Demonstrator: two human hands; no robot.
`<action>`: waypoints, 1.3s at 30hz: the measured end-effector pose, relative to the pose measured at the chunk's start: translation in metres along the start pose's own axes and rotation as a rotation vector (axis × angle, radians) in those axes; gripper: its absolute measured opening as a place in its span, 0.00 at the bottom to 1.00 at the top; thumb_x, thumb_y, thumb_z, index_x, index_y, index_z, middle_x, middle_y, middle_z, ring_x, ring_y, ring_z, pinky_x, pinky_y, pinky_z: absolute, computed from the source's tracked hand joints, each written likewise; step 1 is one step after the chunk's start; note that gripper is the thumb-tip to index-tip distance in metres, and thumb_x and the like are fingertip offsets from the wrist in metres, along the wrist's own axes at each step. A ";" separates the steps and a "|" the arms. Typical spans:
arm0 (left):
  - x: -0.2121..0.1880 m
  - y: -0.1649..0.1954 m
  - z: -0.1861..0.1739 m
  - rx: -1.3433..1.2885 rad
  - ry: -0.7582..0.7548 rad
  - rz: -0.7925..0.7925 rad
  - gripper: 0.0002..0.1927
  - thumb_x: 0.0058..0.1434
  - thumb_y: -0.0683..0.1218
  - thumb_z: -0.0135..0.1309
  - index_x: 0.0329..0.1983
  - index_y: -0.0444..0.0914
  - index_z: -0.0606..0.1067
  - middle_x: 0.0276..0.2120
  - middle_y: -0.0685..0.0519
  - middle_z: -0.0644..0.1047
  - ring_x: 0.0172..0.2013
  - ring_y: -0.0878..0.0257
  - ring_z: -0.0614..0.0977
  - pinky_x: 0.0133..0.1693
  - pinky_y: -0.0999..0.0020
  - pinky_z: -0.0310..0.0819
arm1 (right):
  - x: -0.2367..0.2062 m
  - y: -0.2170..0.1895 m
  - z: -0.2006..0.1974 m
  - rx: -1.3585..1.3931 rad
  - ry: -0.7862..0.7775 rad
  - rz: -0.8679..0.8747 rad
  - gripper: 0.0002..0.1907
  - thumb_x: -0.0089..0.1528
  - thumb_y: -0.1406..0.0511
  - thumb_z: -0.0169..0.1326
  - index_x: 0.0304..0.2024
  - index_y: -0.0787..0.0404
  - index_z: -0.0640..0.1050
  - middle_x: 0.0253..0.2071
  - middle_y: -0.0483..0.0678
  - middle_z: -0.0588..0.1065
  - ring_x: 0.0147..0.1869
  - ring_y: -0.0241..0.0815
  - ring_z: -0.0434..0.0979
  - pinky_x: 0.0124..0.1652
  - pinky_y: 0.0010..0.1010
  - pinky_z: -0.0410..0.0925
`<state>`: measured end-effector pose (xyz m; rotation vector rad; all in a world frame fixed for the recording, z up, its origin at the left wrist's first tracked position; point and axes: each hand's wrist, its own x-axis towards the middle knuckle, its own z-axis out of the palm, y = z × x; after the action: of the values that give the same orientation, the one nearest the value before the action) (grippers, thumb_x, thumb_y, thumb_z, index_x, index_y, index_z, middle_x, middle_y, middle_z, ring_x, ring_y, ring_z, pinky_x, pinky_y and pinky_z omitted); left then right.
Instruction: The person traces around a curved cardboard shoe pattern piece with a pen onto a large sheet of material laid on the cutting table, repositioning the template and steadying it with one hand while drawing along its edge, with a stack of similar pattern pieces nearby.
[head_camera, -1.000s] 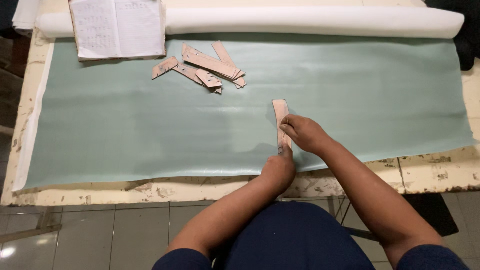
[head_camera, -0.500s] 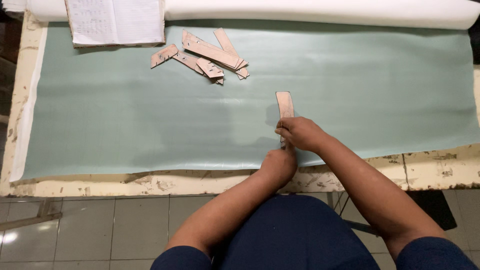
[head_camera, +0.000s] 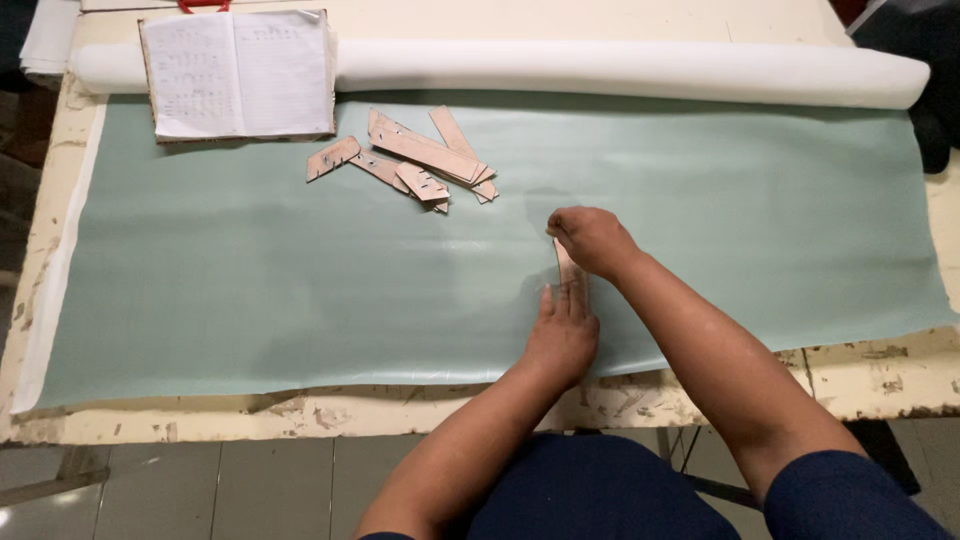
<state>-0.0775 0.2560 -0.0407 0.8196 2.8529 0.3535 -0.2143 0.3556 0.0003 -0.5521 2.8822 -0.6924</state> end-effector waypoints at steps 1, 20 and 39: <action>0.002 0.000 -0.002 -0.018 -0.040 -0.011 0.15 0.61 0.44 0.49 0.50 0.34 0.76 0.70 0.27 0.55 0.70 0.37 0.56 0.68 0.35 0.40 | 0.004 0.000 0.000 0.025 0.003 0.013 0.10 0.66 0.59 0.53 0.43 0.57 0.81 0.41 0.49 0.81 0.46 0.53 0.80 0.46 0.41 0.72; 0.003 -0.010 0.001 -0.162 -0.011 -0.084 0.18 0.68 0.46 0.44 0.58 0.35 0.71 0.74 0.39 0.55 0.71 0.50 0.61 0.68 0.38 0.44 | -0.011 0.037 -0.015 0.031 0.100 0.117 0.12 0.67 0.59 0.54 0.45 0.58 0.82 0.42 0.51 0.82 0.45 0.53 0.81 0.46 0.41 0.72; -0.001 -0.019 -0.001 -0.075 -0.040 -0.078 0.34 0.54 0.45 0.61 0.66 0.42 0.66 0.72 0.51 0.60 0.72 0.57 0.60 0.68 0.37 0.41 | -0.189 0.023 0.025 0.157 0.102 0.064 0.12 0.65 0.60 0.55 0.43 0.60 0.82 0.40 0.51 0.81 0.42 0.51 0.82 0.42 0.38 0.73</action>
<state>-0.0868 0.2400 -0.0443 0.6921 2.8060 0.4256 -0.0419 0.4358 -0.0257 -0.4145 2.8888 -0.9522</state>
